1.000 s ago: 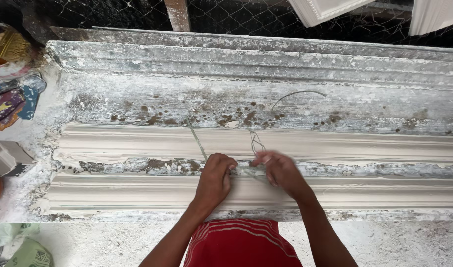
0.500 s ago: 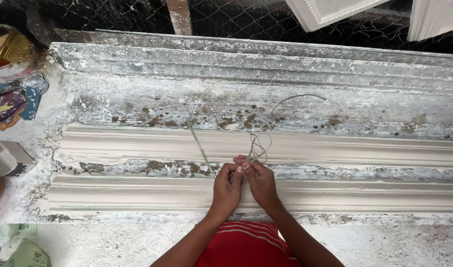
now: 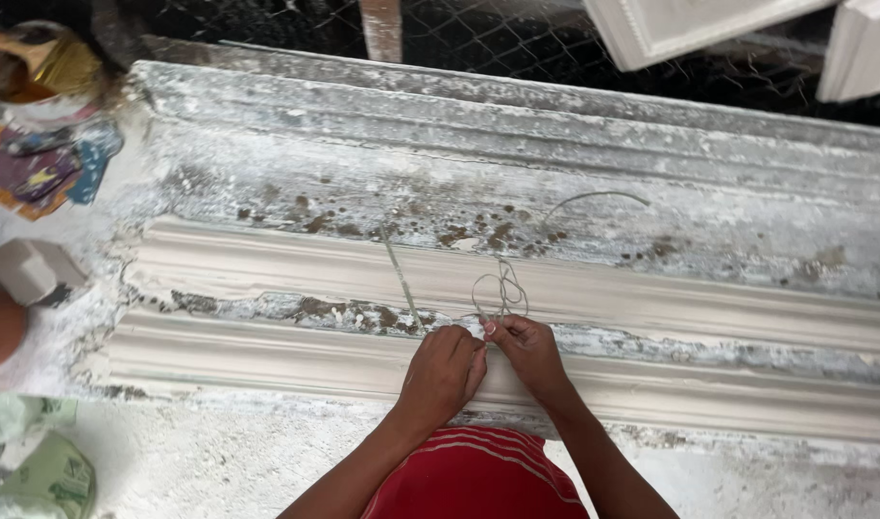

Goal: The person stands at a workbench and ties thin flat strips into small loops, one at a time, pinching and threading each strip with both hands and placing each finished loop on the bench beside the others. The finished loops accumulate in a row on the work surface.

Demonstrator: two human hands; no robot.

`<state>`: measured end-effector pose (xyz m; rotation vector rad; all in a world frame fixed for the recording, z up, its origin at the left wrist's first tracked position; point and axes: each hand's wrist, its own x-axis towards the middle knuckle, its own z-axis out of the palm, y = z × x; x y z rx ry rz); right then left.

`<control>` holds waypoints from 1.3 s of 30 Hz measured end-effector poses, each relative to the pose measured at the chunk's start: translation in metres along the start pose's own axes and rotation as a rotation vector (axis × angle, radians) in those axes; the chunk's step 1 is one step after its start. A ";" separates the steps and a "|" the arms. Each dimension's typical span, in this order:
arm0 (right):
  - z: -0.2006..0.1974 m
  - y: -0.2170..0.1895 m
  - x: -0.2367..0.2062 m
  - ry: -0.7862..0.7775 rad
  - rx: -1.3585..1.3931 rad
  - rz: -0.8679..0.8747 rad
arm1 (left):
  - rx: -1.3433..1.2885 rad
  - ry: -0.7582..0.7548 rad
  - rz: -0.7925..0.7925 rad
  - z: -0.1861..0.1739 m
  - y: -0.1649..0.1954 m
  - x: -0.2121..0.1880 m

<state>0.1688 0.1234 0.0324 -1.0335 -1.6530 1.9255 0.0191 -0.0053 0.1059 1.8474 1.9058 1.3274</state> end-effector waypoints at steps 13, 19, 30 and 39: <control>-0.062 -0.045 -0.001 -0.661 -0.395 0.197 | 0.241 -0.016 0.525 -0.012 0.041 0.002; -0.088 -0.045 -0.020 -0.777 -0.529 0.152 | 0.216 -0.217 0.426 0.012 0.056 -0.003; -0.116 -0.015 -0.018 -0.748 -0.341 0.095 | 0.154 -0.028 0.279 0.070 0.076 -0.021; -0.121 -0.036 -0.013 -0.836 -0.494 0.000 | 0.229 -0.085 0.263 0.061 0.067 -0.018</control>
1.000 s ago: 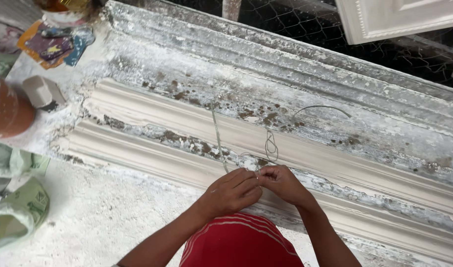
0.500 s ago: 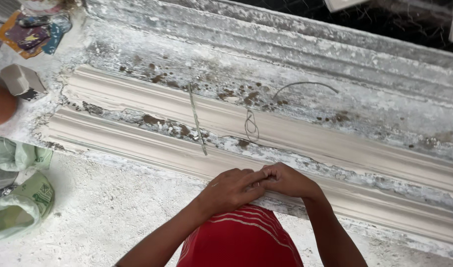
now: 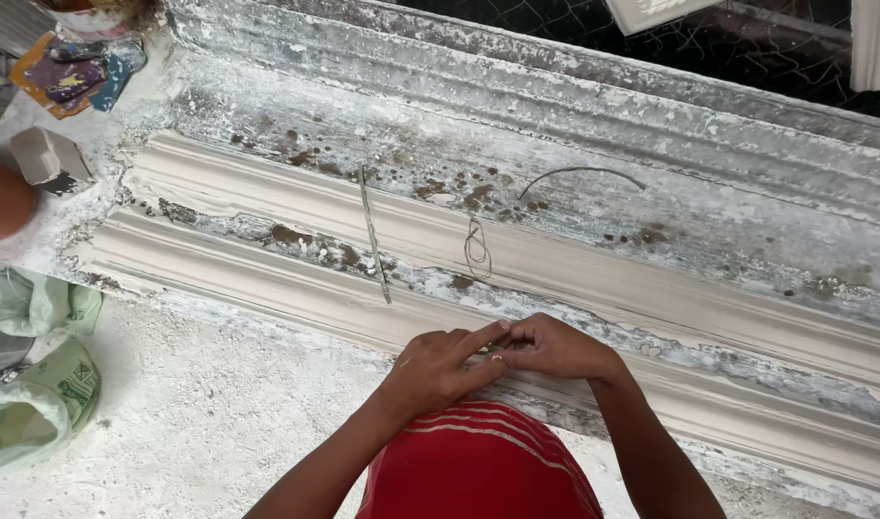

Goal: The person stands at a workbench and ties thin flat strips into small loops, one at a time, pinching and threading each strip with both hands and placing each finished loop on the bench beside the others. The finished loops accumulate in a row on the work surface.

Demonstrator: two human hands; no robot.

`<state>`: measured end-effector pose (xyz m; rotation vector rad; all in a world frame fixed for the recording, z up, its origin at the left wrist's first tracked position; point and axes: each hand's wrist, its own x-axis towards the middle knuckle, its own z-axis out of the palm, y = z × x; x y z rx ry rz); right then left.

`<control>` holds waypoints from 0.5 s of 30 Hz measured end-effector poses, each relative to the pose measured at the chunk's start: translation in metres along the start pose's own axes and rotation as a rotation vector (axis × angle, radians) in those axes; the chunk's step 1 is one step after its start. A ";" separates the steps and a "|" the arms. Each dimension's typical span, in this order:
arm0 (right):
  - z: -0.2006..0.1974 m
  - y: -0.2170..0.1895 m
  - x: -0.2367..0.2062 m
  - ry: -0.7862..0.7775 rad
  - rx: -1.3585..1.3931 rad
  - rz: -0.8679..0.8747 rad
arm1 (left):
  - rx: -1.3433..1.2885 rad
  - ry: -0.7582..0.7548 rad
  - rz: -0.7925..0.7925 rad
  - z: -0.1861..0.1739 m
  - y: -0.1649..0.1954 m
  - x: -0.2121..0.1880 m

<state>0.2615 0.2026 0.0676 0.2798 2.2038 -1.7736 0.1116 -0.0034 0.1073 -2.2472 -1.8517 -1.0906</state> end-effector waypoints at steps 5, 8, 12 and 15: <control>0.009 -0.020 -0.001 0.252 -0.062 -0.047 | -0.109 0.045 -0.199 0.006 0.006 0.003; 0.018 -0.032 -0.002 0.552 -0.351 -0.236 | -0.373 0.253 -0.424 0.021 0.019 0.012; 0.029 -0.042 0.005 0.887 -0.626 -0.547 | -0.960 0.442 -0.812 0.036 0.027 0.028; 0.033 -0.042 0.008 0.979 -0.678 -0.745 | -1.286 0.371 -1.077 0.032 0.025 0.032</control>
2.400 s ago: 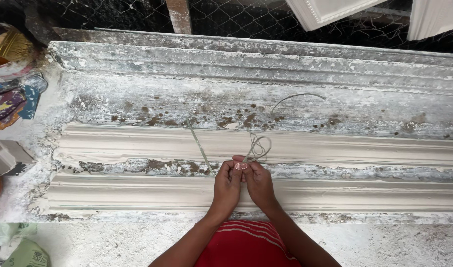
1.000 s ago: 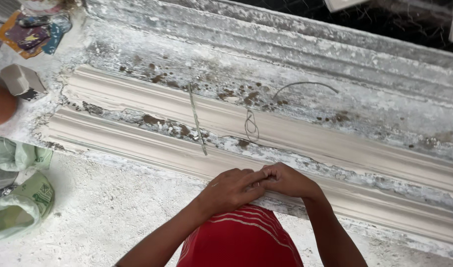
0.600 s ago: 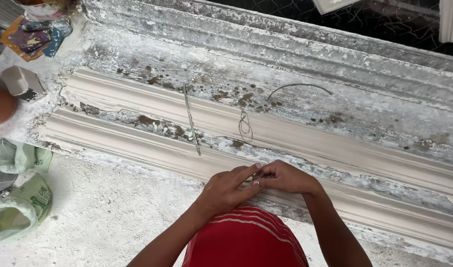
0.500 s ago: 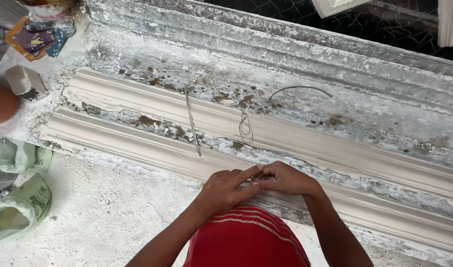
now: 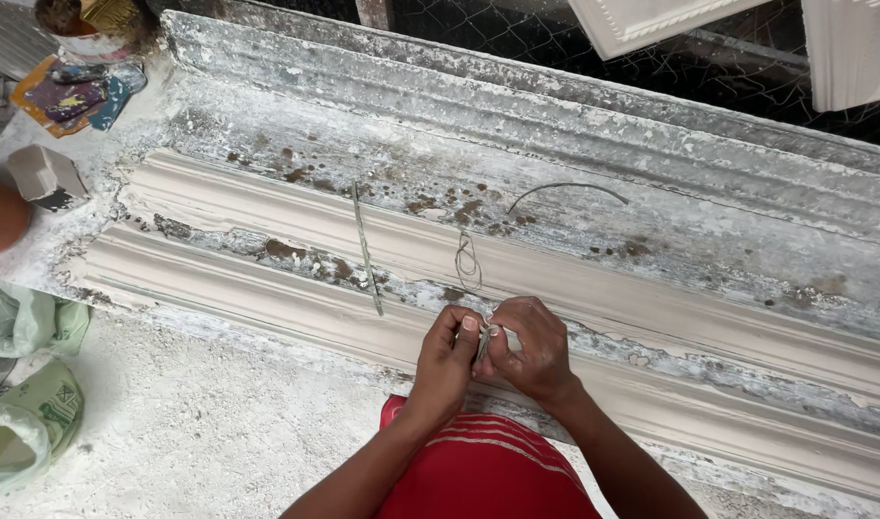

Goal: The person stands at a workbench and ties thin flat strips into small loops, one at a time, pinching and threading each strip with both hands and placing each finished loop on the bench beside the others. The finished loops accumulate in a row on the work surface.

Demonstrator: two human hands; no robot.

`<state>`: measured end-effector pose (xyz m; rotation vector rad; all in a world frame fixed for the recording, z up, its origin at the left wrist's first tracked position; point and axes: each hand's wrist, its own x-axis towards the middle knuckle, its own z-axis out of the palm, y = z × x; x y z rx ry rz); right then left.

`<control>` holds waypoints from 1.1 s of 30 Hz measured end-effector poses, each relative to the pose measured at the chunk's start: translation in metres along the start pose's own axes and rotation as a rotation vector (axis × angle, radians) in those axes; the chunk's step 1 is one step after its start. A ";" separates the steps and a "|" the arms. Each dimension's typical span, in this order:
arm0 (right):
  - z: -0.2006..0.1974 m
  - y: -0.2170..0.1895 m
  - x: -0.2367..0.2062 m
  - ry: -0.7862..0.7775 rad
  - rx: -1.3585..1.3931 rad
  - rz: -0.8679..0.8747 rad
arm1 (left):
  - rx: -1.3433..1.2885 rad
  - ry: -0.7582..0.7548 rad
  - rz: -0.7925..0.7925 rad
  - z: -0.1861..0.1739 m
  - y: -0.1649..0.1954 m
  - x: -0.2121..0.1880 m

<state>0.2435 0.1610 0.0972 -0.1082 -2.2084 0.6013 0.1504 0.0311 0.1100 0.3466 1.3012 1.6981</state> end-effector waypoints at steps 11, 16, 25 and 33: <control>0.017 -0.004 -0.033 0.306 0.479 0.013 | -0.023 -0.080 0.275 0.009 -0.001 -0.015; 0.022 -0.009 -0.036 0.354 0.460 0.047 | 0.317 0.011 0.617 0.013 -0.002 -0.020; 0.014 -0.016 -0.039 0.314 0.574 0.356 | 0.492 0.059 0.751 0.011 -0.003 -0.014; 0.000 -0.017 -0.026 0.187 0.669 0.561 | 0.388 -0.052 0.689 0.014 -0.001 0.000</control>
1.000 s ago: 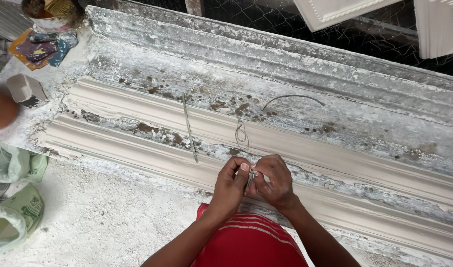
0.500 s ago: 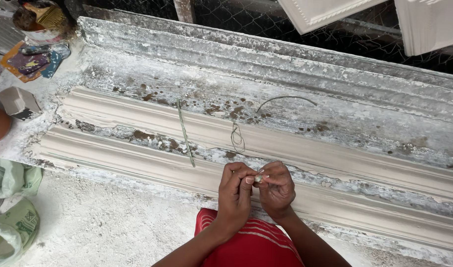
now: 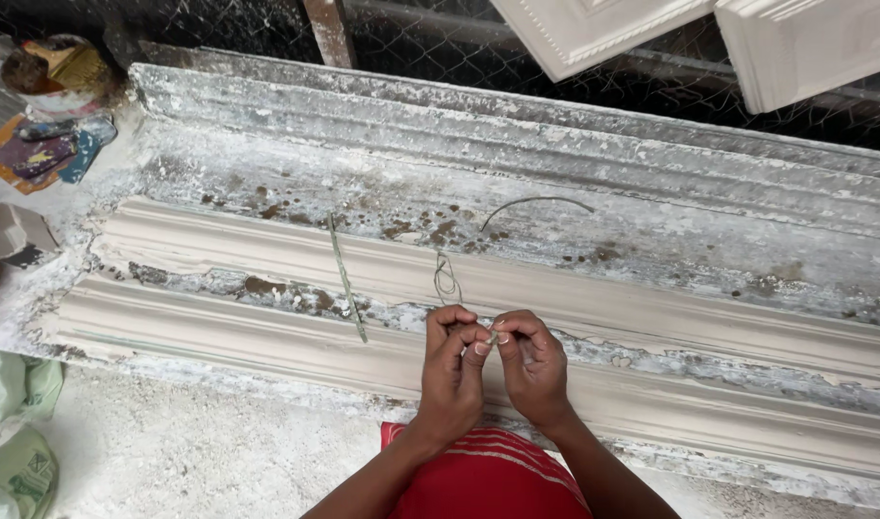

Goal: The person stands at a workbench and ties thin flat strips into small loops, one at a time, pinching and threading each strip with both hands and placing each finished loop on the bench beside the others. The finished loops accumulate in a row on the work surface.

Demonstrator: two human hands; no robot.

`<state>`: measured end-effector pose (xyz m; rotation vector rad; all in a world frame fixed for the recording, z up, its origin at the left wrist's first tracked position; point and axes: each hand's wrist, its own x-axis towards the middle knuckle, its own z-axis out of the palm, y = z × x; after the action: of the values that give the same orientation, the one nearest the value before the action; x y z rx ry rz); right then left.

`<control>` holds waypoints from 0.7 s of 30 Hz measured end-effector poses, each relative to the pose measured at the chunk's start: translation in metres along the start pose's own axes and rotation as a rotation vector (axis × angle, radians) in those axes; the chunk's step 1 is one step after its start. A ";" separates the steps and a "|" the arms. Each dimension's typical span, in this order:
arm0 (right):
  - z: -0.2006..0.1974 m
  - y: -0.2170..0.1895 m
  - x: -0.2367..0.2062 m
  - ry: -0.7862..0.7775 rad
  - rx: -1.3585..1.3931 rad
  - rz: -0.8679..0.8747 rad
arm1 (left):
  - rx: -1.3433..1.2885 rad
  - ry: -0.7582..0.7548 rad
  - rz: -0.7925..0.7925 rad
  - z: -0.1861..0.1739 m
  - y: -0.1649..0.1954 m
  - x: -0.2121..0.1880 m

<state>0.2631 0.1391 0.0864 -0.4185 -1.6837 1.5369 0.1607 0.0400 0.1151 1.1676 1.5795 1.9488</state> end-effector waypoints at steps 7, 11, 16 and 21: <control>-0.013 0.003 0.007 -0.075 0.242 0.025 | -0.131 -0.238 -0.080 -0.008 -0.009 0.008; -0.014 0.002 0.006 -0.042 0.225 0.072 | -0.317 -0.199 -0.267 -0.008 -0.018 0.012; -0.005 -0.004 0.001 -0.046 -0.078 -0.001 | -0.428 -0.029 -0.342 0.000 -0.022 0.012; -0.005 0.003 0.001 0.044 -0.082 -0.082 | -0.161 -0.024 -0.154 0.002 -0.017 0.007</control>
<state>0.2655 0.1440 0.0835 -0.4180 -1.7130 1.3931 0.1549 0.0514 0.1014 0.9722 1.4261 1.9139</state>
